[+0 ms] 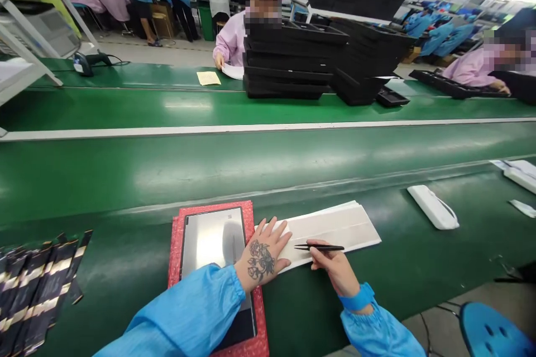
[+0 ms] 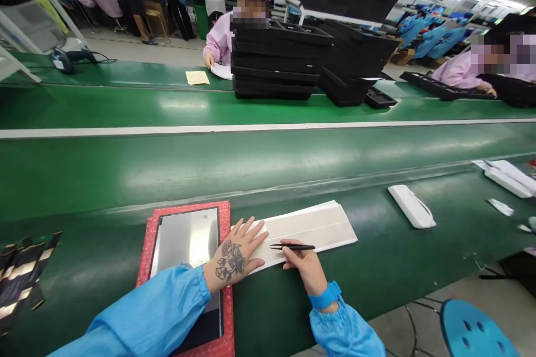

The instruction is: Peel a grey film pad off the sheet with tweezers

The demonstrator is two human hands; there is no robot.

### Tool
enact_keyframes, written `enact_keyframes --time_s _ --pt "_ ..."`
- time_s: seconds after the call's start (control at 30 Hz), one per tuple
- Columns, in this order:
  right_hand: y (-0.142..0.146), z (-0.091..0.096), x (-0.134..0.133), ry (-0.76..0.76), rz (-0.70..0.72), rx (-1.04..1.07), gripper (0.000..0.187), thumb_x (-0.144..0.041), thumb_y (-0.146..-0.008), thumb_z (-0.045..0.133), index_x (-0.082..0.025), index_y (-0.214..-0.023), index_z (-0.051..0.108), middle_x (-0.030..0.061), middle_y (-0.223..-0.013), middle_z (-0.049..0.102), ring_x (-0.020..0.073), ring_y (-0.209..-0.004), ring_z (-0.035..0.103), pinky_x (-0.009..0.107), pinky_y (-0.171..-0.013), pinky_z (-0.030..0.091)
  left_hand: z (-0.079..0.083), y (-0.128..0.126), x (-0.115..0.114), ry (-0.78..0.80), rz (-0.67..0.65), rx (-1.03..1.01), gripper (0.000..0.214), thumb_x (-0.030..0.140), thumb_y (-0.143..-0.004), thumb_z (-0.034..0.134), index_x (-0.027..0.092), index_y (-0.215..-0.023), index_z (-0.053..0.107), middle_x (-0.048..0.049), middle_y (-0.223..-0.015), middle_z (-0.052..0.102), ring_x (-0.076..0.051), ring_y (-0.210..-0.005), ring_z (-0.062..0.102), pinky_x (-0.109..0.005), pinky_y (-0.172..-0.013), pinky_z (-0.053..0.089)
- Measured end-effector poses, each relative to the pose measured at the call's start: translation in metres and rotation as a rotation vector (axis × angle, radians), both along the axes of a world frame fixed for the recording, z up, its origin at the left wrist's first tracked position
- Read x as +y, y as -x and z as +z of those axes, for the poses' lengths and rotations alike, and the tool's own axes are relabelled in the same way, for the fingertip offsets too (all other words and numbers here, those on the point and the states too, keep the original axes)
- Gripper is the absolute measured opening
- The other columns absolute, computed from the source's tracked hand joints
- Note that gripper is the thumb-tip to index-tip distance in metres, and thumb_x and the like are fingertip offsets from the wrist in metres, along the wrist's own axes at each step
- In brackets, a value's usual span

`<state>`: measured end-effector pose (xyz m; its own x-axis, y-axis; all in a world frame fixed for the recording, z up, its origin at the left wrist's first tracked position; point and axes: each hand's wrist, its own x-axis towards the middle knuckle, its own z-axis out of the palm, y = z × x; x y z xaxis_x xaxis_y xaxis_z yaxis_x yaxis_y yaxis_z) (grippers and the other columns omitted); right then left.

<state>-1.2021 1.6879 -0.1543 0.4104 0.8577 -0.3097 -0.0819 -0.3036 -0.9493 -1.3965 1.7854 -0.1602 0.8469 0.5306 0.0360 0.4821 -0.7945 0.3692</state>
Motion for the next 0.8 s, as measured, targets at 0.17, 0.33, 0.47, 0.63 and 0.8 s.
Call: enact_keyframes --time_s 0.17,0.33,0.47,0.63,0.8 --pt "0.008 -0.003 -0.005 -0.006 -0.069 -0.031 0.051 -0.064 -0.062 0.084 -0.022 -0.088 0.073 0.0089 -0.1 0.073 0.0274 -0.094 0.07 0.038 -0.08 0.061 0.004 0.0 -0.002 0.036 0.002 -0.001 0.063 0.053 -0.092 0.057 0.022 -0.146 0.051 -0.0097 -0.157 0.041 -0.035 -0.147 0.034 -0.054 -0.122 0.03" --pt "0.017 -0.008 -0.012 0.011 -0.165 -0.059 0.052 -0.066 -0.068 0.08 -0.023 -0.091 0.062 0.005 -0.084 0.073 0.027 -0.079 0.073 0.041 -0.081 0.062 -0.001 -0.001 -0.004 0.08 -0.001 -0.01 0.061 0.052 -0.092 0.059 0.03 -0.148 0.046 -0.0062 -0.16 0.036 -0.036 -0.148 0.031 -0.058 -0.121 0.028" --pt "0.024 -0.01 -0.015 -0.005 -0.213 -0.11 0.052 -0.068 -0.067 0.079 -0.024 -0.087 0.06 0.0041 -0.079 0.071 0.0271 -0.075 0.073 0.041 -0.076 0.062 -0.001 -0.001 -0.004 0.094 -0.013 0.015 0.061 0.052 -0.092 0.058 0.031 -0.148 0.046 -0.0057 -0.16 0.036 -0.036 -0.149 0.03 -0.058 -0.121 0.029" --pt "0.026 -0.009 -0.018 -0.012 -0.211 -0.193 0.047 -0.068 -0.071 0.076 -0.024 -0.085 0.063 0.0046 -0.079 0.071 0.0246 -0.071 0.071 0.038 -0.072 0.061 0.004 0.001 -0.005 0.072 0.008 0.013 0.059 0.052 -0.092 0.059 0.03 -0.146 0.049 -0.0063 -0.158 0.039 -0.036 -0.147 0.033 -0.055 -0.121 0.03" --pt "0.027 -0.009 -0.021 -0.039 -0.188 -0.213 0.043 -0.065 -0.073 0.076 -0.024 -0.08 0.067 0.004 -0.081 0.068 0.0211 -0.069 0.068 0.035 -0.07 0.06 0.005 0.001 -0.005 0.051 0.013 0.016 0.059 0.052 -0.092 0.059 0.031 -0.146 0.049 -0.0054 -0.158 0.039 -0.035 -0.147 0.035 -0.053 -0.12 0.031"
